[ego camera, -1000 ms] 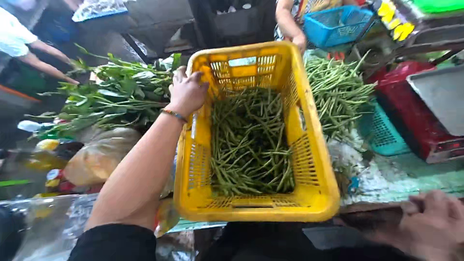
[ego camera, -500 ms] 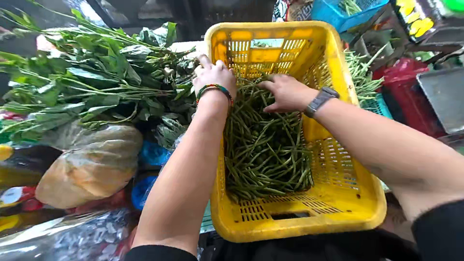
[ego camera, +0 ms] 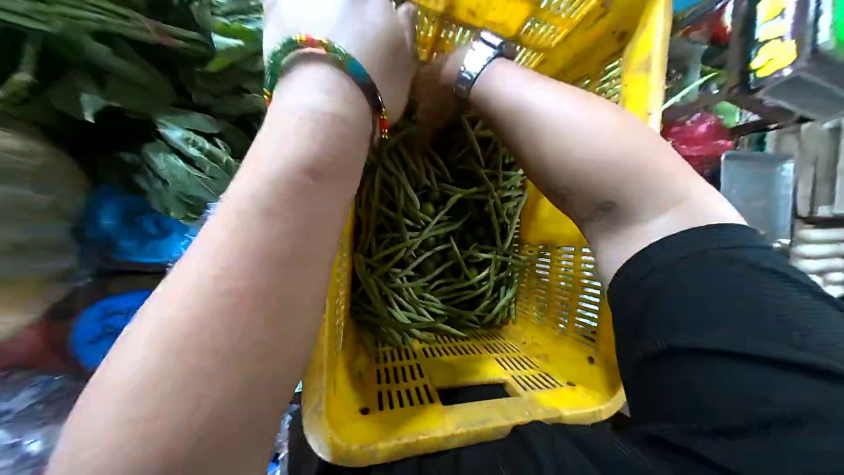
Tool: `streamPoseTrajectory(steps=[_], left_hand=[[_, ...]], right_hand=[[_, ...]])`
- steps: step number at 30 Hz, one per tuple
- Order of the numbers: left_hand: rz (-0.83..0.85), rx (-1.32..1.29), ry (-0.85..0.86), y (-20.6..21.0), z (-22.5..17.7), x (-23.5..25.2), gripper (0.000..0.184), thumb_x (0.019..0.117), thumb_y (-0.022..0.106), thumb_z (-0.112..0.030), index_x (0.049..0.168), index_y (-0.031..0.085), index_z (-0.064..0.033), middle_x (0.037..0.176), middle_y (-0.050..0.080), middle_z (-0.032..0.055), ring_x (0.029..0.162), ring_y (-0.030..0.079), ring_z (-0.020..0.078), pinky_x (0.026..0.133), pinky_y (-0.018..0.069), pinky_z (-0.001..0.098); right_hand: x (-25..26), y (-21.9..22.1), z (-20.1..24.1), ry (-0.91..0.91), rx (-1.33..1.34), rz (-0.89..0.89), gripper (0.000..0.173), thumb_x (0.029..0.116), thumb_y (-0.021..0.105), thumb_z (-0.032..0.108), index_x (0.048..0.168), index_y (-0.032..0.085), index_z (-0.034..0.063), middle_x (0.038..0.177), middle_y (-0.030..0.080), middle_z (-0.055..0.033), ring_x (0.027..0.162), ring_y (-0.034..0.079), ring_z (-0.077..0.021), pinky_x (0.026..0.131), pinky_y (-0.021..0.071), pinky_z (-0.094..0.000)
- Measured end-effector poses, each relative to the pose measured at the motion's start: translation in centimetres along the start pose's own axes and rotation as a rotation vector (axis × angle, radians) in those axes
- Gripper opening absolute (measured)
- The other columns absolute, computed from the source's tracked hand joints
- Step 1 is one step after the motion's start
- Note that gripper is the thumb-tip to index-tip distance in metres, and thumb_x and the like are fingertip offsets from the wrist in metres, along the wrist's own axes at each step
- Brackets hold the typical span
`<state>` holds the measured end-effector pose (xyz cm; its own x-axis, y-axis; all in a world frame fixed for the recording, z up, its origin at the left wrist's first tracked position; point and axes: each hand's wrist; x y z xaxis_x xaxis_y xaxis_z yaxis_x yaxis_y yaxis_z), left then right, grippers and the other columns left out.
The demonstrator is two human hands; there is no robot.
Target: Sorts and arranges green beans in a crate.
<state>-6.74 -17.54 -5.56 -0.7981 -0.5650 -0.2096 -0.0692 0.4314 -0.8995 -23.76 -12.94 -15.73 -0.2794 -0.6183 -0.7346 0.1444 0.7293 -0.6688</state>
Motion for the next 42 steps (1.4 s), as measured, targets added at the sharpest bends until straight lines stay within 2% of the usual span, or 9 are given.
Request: streamPoseTrajectory(steps=[7,13,14,16,20,24,31,35,42], left_hand=[[0.030,0.049,-0.164,-1.1,-0.3,-0.2,0.068,0.1044,0.033,-0.063,0.140,0.058,-0.0109,0.156,0.039,0.0245,0.131,0.053,0.0461,0.097,0.0458,0.0689],[0.103,-0.051,0.232,1.6,2.8,2.2,0.032,0.1097,0.045,-0.023,0.115,0.068,-0.0017,0.105,0.068,0.0201,0.100,0.066,0.0357,0.085,0.0510,0.0545],[-0.095,-0.130,0.513,5.4,6.3,4.6,0.027,0.1054,0.048,-0.018,0.096,0.067,-0.0008,0.081,0.062,0.0146,0.072,0.062,0.0261,0.063,0.0516,0.0422],[-0.137,-0.284,0.663,7.4,8.1,6.4,0.023,0.1021,0.050,-0.012,0.090,0.063,0.0009,0.074,0.056,0.0113,0.063,0.057,0.0171,0.057,0.0481,0.0325],[0.190,-0.179,0.001,-0.5,-1.5,-1.0,0.024,0.1049,0.049,-0.002,0.122,0.064,0.0053,0.119,0.065,0.0215,0.113,0.062,0.0286,0.099,0.0464,0.0416],[0.177,-0.062,0.100,-0.9,-1.2,-0.8,0.025,0.1034,0.051,-0.004,0.123,0.064,0.0033,0.119,0.065,0.0232,0.114,0.062,0.0359,0.097,0.0476,0.0515],[0.020,0.009,-0.089,-0.8,-0.2,0.2,0.065,0.1048,0.035,-0.064,0.117,0.071,-0.0123,0.118,0.070,0.0174,0.118,0.064,0.0378,0.096,0.0460,0.0674],[0.010,0.042,-0.148,-1.3,-0.5,-0.1,0.071,0.1019,0.037,-0.068,0.138,0.061,-0.0111,0.147,0.052,0.0228,0.130,0.057,0.0405,0.102,0.0448,0.0654],[-0.034,0.011,-0.167,-1.3,-0.3,-0.6,0.071,0.1004,0.035,-0.071,0.133,0.062,-0.0134,0.160,0.035,0.0217,0.123,0.060,0.0440,0.094,0.0501,0.0666]], right_hand=[[-1.9,0.5,2.8,-0.027,0.192,-0.043,0.102,0.0769,0.080,0.065,0.152,0.046,0.0050,0.141,0.057,-0.0280,0.133,0.053,-0.0465,0.108,0.0379,-0.0696],[-6.0,0.0,5.8,0.001,0.212,0.006,0.057,0.0896,0.078,0.042,0.113,0.067,-0.0089,0.119,0.064,-0.0320,0.117,0.060,-0.0498,0.095,0.0428,-0.0729],[-5.8,0.6,6.2,0.033,0.256,-0.018,0.064,0.0879,0.078,0.045,0.122,0.064,-0.0077,0.123,0.064,-0.0316,0.119,0.059,-0.0493,0.096,0.0430,-0.0727],[-4.2,2.0,6.8,0.109,0.297,-0.069,0.098,0.0817,0.079,0.053,0.153,0.039,-0.0008,0.137,0.056,-0.0335,0.130,0.053,-0.0509,0.103,0.0394,-0.0733],[-4.1,2.5,8.1,0.195,0.326,-0.144,0.113,0.0786,0.083,0.049,0.161,0.024,-0.0009,0.146,0.045,-0.0385,0.138,0.043,-0.0550,0.110,0.0311,-0.0728],[-4.7,2.1,8.1,0.235,0.349,-0.114,0.110,0.0736,0.087,0.042,0.158,0.030,-0.0008,0.139,0.053,-0.0359,0.132,0.050,-0.0529,0.104,0.0377,-0.0736],[-4.9,2.8,8.8,0.277,0.374,-0.156,0.093,0.0796,0.081,0.030,0.154,0.036,-0.0035,0.134,0.059,-0.0314,0.126,0.057,-0.0485,0.098,0.0458,-0.0690],[-5.7,1.8,5.9,0.193,0.268,-0.145,0.058,0.0827,0.080,0.028,0.123,0.062,-0.0094,0.129,0.061,-0.0320,0.124,0.057,-0.0495,0.096,0.0446,-0.0730],[-15.8,-3.1,-1.6,0.103,0.354,-0.295,0.069,0.0791,0.083,0.032,0.138,0.057,0.0053,0.110,0.067,-0.0244,0.104,0.064,-0.0447,0.083,0.0497,-0.0693]])
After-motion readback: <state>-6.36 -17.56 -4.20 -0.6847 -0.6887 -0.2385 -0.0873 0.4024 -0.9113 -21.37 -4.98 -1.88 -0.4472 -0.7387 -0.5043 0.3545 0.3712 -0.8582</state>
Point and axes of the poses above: each hand's wrist, its own x-axis towards the middle knuckle, its own y-axis out of the palm, z = x × y
